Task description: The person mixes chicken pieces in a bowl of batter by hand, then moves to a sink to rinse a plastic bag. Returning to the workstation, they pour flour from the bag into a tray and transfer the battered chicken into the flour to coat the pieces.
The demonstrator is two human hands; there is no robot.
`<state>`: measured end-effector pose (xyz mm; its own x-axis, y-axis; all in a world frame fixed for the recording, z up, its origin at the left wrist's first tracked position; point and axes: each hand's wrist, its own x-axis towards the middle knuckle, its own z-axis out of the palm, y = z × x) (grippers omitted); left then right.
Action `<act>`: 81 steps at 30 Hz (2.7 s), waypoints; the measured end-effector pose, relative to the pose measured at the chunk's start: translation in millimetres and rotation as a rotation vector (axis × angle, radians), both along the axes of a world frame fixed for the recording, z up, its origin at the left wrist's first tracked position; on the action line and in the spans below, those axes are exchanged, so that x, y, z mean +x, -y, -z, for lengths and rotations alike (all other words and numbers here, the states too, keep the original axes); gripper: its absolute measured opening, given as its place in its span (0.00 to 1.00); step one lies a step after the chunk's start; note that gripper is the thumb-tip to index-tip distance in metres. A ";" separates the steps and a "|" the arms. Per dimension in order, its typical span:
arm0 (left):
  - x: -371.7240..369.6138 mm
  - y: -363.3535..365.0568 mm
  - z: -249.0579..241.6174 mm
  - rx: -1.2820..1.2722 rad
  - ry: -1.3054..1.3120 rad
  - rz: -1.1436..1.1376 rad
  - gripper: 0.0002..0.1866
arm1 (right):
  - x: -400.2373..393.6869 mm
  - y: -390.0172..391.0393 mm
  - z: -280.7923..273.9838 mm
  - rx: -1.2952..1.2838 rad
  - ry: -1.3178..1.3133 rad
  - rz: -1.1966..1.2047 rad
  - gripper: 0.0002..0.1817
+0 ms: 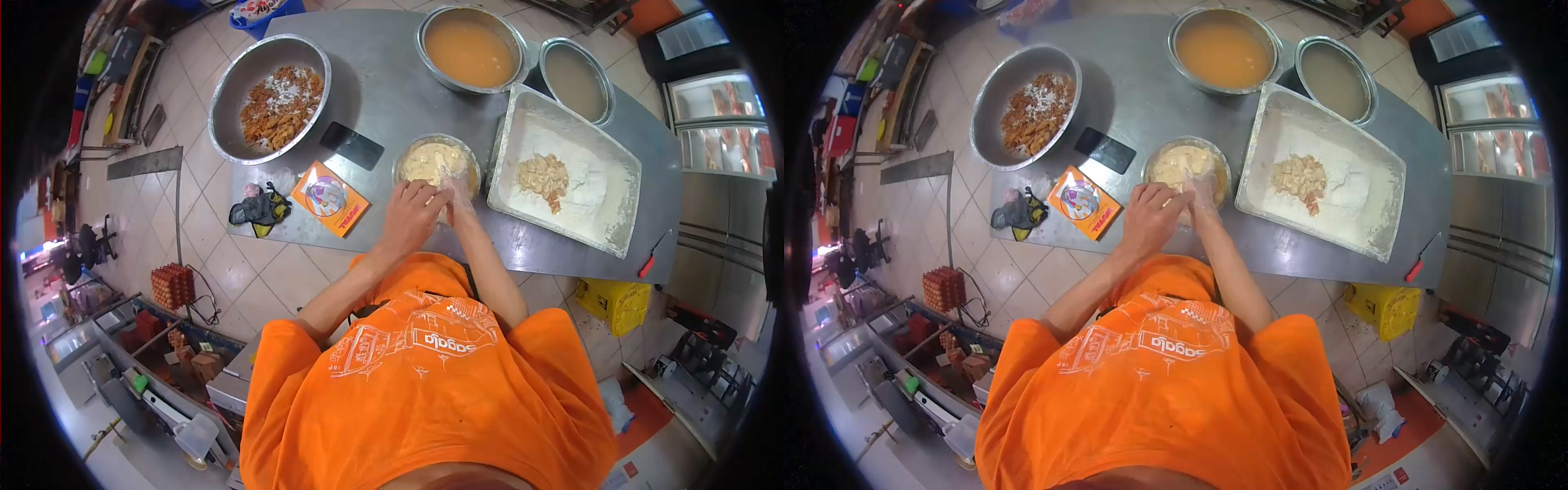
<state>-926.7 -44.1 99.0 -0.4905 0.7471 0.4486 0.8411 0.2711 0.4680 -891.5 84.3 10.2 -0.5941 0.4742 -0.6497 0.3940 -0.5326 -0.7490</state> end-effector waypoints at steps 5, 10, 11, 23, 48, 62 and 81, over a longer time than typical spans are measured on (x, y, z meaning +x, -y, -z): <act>-3.6 -2.0 6.9 0.063 0.055 0.063 0.08 | 4.8 3.2 11.3 0.011 -0.087 -0.060 0.33; 4.4 1.5 9.5 0.114 0.183 0.089 0.07 | 6.0 9.5 20.0 0.081 -0.087 -0.070 0.32; 6.2 2.5 9.8 0.129 0.224 0.096 0.07 | 6.8 10.6 21.8 0.103 -0.086 -0.070 0.31; 22.9 11.3 7.8 0.130 0.380 0.138 0.08 | 24.3 19.4 50.9 0.736 0.055 -0.182 0.27; -10.5 45.0 142.4 0.052 1.428 -0.353 0.25 | -19.0 -58.7 63.9 1.268 0.276 -1.172 0.23; -7.8 39.6 138.9 0.122 1.537 -0.438 0.27 | -6.6 -53.7 70.9 0.935 0.294 -0.970 0.32; -10.8 41.1 137.9 0.173 1.568 -0.351 0.20 | 2.0 -21.1 86.9 1.443 -0.245 -1.158 0.31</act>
